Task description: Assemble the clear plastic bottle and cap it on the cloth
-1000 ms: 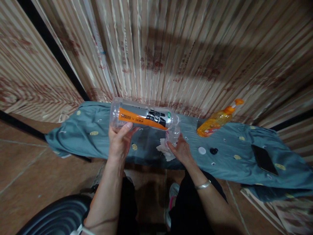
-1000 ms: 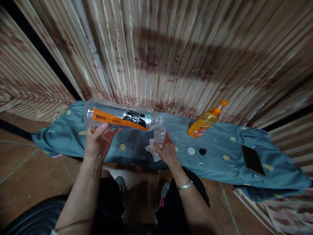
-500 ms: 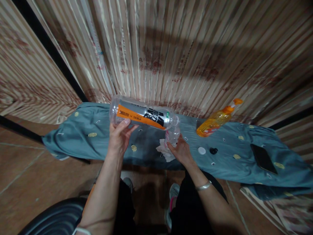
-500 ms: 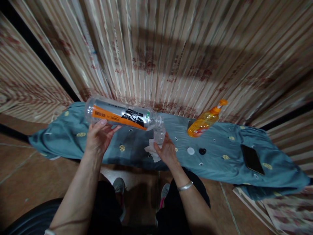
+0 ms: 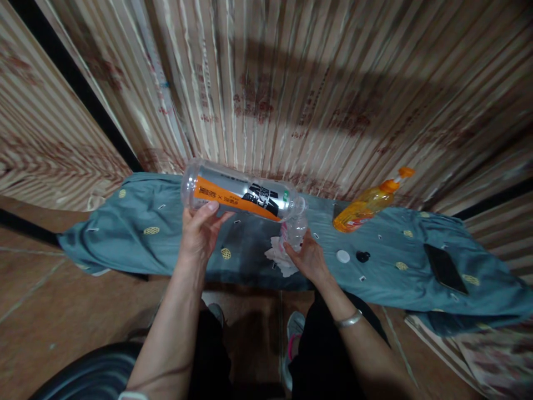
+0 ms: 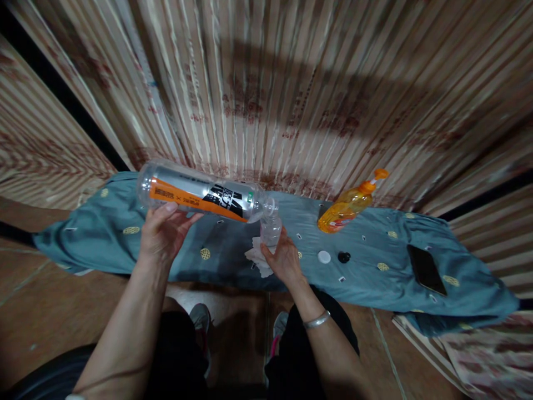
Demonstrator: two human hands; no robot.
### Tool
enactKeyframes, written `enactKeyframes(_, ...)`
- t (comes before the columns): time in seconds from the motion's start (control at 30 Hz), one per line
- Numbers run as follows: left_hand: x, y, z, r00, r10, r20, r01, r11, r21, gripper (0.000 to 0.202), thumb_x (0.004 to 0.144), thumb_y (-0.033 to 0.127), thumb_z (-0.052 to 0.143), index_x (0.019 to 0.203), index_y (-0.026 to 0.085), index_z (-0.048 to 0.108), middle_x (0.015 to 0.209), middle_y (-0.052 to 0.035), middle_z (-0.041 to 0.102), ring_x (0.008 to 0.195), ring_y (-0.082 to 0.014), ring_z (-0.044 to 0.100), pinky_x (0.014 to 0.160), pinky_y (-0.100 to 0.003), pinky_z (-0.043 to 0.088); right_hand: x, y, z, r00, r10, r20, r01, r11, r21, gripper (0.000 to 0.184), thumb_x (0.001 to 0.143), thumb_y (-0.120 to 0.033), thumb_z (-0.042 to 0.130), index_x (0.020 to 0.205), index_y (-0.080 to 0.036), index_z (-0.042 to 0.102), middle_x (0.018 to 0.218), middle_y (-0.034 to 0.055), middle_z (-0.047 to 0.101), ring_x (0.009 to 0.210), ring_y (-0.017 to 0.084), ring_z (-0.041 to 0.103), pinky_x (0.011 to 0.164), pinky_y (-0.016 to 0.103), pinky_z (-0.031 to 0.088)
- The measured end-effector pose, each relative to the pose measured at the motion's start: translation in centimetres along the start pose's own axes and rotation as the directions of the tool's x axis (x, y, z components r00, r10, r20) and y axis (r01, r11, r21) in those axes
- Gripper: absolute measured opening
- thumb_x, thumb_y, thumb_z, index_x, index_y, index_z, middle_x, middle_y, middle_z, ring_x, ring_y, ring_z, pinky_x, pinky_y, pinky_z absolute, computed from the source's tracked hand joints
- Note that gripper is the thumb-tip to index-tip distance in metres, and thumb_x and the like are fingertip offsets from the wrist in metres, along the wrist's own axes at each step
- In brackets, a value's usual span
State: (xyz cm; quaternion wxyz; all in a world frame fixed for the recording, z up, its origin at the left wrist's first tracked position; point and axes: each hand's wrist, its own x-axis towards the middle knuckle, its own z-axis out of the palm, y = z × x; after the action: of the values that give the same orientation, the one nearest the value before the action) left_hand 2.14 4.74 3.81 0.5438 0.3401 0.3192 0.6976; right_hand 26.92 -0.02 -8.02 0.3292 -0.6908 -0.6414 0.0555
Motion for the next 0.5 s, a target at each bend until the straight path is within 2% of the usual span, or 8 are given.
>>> enactKeyframes(0.13, -0.07, -0.01, 0.10, 1.000, -0.008, -0.014, 0.008, 1.000, -0.026, 0.052, 0.050, 0.033, 0.088, 0.098, 0.025, 0.069, 0.078, -0.0005, 0.069, 0.081, -0.0244, 0.070, 0.077, -0.045, 0.062, 0.00, -0.31, -0.28, 1.000, -0.004, -0.001, 0.004, 1.000, 0.018, 0.062, 0.086, -0.045, 0.058, 0.137, -0.010, 0.048, 0.121, 0.0222, 0.071, 0.110, 0.036, 0.071, 0.092, 0.053, 0.057)
enactKeyframes(0.37, -0.16, -0.14, -0.31, 1.000, 0.007, 0.005, -0.007, 0.999, -0.037, 0.049, 0.054, 0.030, 0.088, 0.100, 0.025, 0.071, 0.087, -0.0037, 0.074, 0.092, -0.0293, 0.072, 0.081, -0.048, 0.063, 0.02, -0.81, -0.63, 1.000, -0.005, 0.019, 0.004, 0.999, 0.034, 0.059, 0.088, -0.045, 0.057, 0.134, -0.009, 0.050, 0.118, 0.0225, 0.072, 0.105, 0.037, 0.072, 0.090, 0.051, 0.058)
enactKeyframes(0.5, -0.41, -0.14, -0.31, 0.999, 0.031, 0.024, -0.029, 0.996, -0.080, 0.048, 0.056, 0.028, 0.089, 0.100, 0.025, 0.070, 0.086, -0.0020, 0.075, 0.086, -0.0260, 0.073, 0.079, -0.044, 0.063, -0.02, -0.85, -0.51, 1.000, 0.005, 0.025, -0.006, 0.999, 0.042, 0.060, 0.088, -0.048, 0.056, 0.134, -0.010, 0.050, 0.118, 0.0209, 0.072, 0.102, 0.035, 0.072, 0.087, 0.049, 0.059)
